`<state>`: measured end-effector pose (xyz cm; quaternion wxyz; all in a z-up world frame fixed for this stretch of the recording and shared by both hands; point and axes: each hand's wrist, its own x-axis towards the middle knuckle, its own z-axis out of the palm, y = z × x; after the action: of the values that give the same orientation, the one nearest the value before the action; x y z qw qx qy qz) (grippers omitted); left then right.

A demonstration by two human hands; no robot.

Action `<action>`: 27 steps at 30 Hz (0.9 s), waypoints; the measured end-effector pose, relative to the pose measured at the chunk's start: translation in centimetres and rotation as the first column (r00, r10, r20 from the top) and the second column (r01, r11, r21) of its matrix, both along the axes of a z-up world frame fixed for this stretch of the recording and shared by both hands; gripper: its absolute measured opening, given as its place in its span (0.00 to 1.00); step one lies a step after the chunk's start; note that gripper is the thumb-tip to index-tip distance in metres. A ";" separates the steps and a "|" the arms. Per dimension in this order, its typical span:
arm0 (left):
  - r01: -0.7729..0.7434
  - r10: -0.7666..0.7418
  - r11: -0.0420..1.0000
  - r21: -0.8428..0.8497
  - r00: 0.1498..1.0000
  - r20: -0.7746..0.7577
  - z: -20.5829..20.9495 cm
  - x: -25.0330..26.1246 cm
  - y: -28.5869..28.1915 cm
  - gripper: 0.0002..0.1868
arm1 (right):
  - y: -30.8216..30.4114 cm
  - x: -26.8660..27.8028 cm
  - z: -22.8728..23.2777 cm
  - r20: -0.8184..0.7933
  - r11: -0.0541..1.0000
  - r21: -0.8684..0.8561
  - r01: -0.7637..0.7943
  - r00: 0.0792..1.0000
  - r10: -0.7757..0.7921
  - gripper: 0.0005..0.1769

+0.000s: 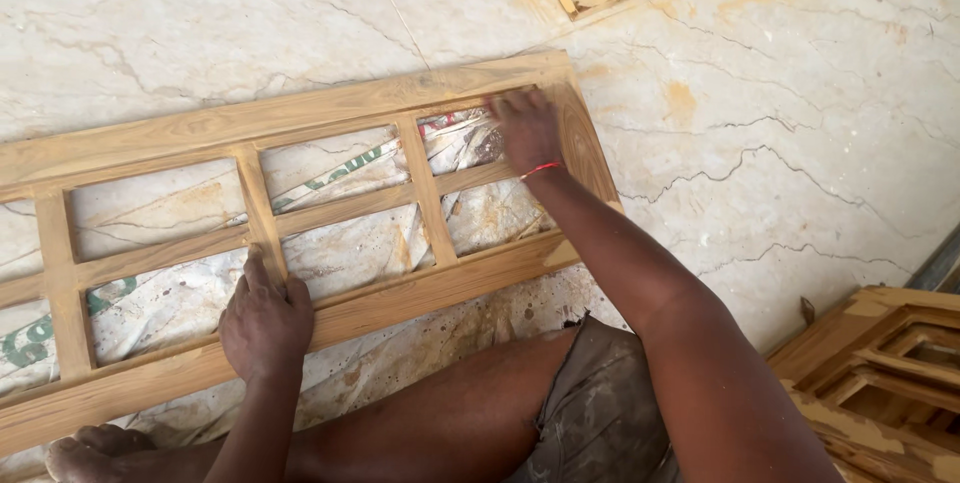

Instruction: The person sands a wooden window frame using a red sanding block. They work systematically across the frame's edges and inner sections, occasionally adjusting their grip and the position of the frame.

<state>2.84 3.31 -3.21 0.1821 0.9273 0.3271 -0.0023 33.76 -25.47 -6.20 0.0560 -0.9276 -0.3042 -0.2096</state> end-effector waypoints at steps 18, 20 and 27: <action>0.019 -0.020 1.000 0.021 0.998 0.052 0.6 0.2 0.0 0.32 | -4.0 4.6 0.9 0.156 0.999 0.016 -0.042 0.987 0.039 0.12; 0.010 -0.011 1.000 0.022 0.998 0.061 0.3 -0.6 -0.1 0.32 | -4.0 4.4 0.2 0.110 0.998 0.022 -0.058 0.992 0.055 0.14; -0.015 0.015 1.000 -0.019 1.000 -0.013 0.1 -0.2 -0.1 0.33 | -4.1 7.5 1.3 0.090 0.988 -0.078 -0.132 0.986 0.139 0.06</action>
<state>2.60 3.17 -3.11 0.1888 0.9230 0.3352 -0.0101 41.27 -29.57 -4.93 0.0221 -0.8950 -0.3765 -0.2383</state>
